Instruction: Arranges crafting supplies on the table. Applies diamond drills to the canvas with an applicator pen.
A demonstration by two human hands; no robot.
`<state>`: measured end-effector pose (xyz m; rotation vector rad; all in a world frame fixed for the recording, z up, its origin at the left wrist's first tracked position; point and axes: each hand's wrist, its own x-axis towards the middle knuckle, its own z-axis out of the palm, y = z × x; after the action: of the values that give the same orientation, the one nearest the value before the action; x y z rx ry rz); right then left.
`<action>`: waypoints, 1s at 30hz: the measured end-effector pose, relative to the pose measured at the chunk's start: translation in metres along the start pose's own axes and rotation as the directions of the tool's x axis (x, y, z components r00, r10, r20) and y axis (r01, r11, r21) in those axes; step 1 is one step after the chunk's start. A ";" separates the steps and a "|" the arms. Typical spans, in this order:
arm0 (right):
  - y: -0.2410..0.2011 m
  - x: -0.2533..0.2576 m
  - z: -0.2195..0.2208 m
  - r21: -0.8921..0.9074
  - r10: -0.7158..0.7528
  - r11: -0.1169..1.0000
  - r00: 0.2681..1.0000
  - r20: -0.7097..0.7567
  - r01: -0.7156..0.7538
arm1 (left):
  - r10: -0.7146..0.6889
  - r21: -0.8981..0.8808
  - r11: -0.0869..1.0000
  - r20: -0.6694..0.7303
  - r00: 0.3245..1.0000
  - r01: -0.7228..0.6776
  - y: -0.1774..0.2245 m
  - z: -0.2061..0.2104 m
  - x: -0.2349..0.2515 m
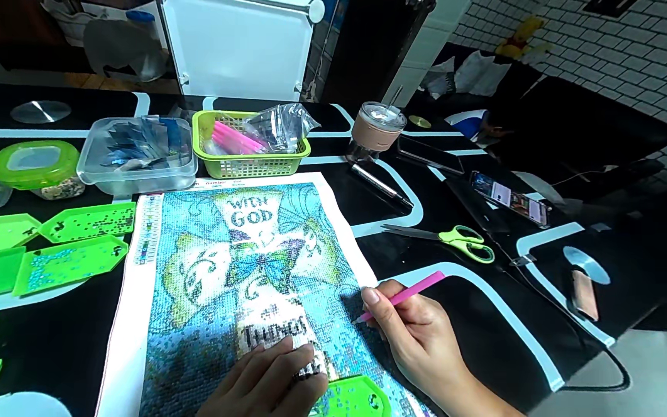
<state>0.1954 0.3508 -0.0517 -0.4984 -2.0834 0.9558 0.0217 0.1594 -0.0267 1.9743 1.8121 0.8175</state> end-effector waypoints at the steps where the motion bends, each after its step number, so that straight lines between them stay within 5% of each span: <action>1: 0.000 0.000 0.000 -0.008 -0.005 1.000 1.000 0.004 0.005 | 0.000 0.000 1.000 -0.001 1.000 0.000 0.000 0.000 0.000; 15: 0.001 -0.001 -0.001 0.077 0.003 0.997 0.999 -0.033 0.000 | 0.009 0.010 1.000 -0.017 1.000 -0.009 -0.001 0.002 -0.001; 30: 0.002 -0.002 0.000 -0.056 -0.053 0.997 0.998 -0.021 0.052 | 0.010 0.008 1.000 -0.026 1.000 -0.010 -0.002 0.003 -0.001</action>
<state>0.1968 0.3505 -0.0541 -0.4788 -2.0975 0.8604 0.0222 0.1592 -0.0302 1.9881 1.8247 0.8440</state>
